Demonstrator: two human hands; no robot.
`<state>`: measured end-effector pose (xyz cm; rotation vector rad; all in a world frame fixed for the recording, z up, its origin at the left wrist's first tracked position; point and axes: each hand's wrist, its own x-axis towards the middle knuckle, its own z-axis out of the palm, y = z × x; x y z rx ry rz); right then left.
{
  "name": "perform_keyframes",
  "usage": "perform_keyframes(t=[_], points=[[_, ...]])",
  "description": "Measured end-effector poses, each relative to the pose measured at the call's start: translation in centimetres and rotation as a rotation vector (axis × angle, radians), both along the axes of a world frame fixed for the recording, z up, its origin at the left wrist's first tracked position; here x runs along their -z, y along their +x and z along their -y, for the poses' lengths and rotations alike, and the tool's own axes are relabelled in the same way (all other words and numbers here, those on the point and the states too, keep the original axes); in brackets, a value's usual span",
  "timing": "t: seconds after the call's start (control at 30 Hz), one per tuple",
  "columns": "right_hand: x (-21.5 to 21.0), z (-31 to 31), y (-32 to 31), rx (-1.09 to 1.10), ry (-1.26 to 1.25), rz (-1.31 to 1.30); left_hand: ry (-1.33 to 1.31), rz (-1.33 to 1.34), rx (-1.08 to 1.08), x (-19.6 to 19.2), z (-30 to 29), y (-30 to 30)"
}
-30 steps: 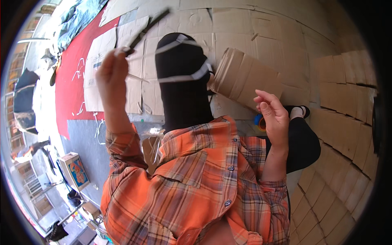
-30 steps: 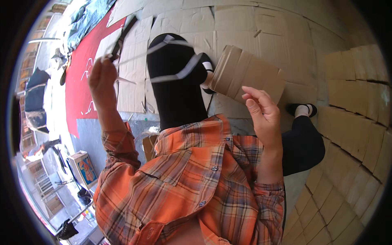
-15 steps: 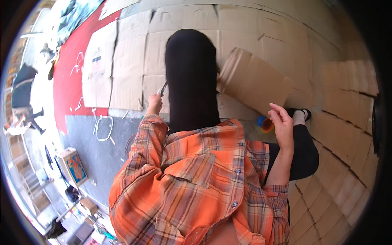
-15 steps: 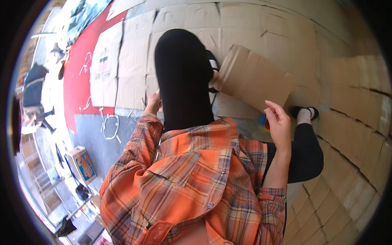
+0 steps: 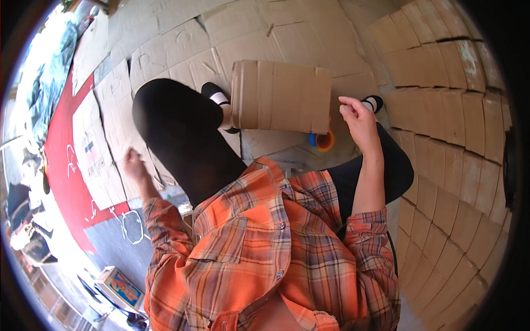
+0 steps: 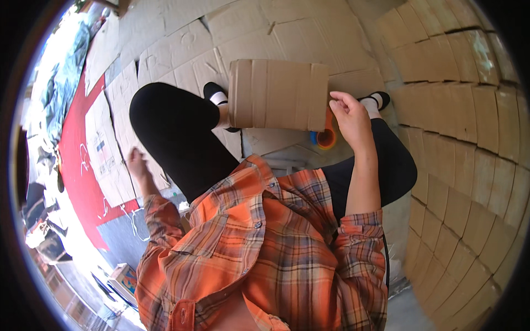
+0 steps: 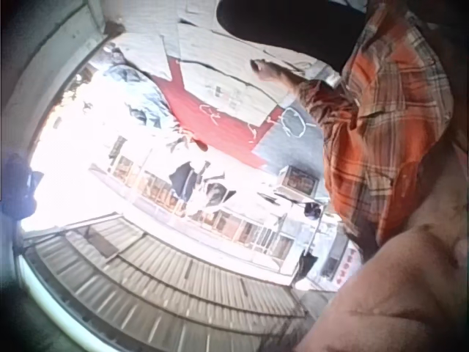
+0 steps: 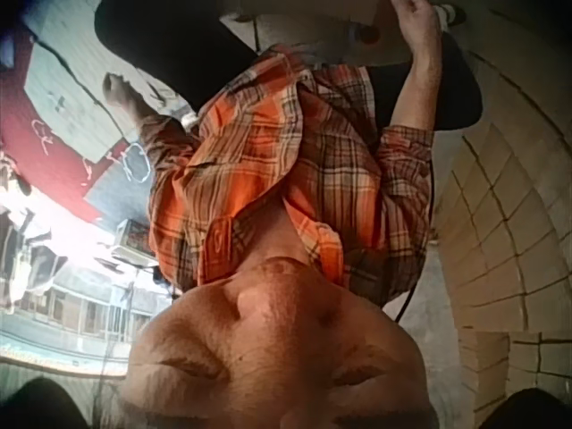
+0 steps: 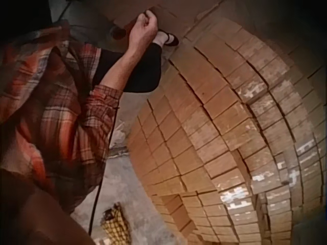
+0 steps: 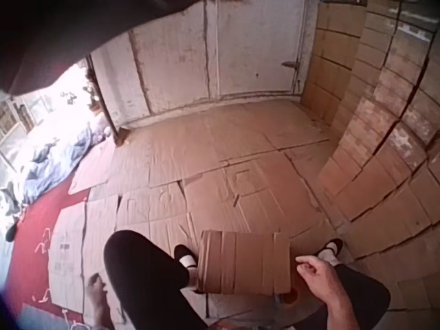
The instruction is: The recorder is assembling and taping cardboard boxes in a warehouse setting.
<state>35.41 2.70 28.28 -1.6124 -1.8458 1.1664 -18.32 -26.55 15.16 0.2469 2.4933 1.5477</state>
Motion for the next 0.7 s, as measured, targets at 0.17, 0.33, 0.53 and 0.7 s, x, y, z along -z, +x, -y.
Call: perform_keyframes(t=[0.17, 0.33, 0.53, 0.7], points=[[1.7, -1.8, 1.0, 0.093, 0.031, 0.066, 0.338, -0.372, 0.280, -19.2, -12.4, 11.0], [6.9, -1.3, -0.5, 0.135, 0.037, 0.001, 0.118, 0.069, 0.863, -17.8, -20.6, 20.3], [10.3, 0.1, 0.0, 0.283, -0.033, 0.221, -0.167, 0.078, 1.004, -5.8, -23.5, 24.7], [12.5, 0.4, -0.6, 0.272, -0.113, 0.165, -0.380, 0.035, 0.938, -0.2, -23.1, 23.2]])
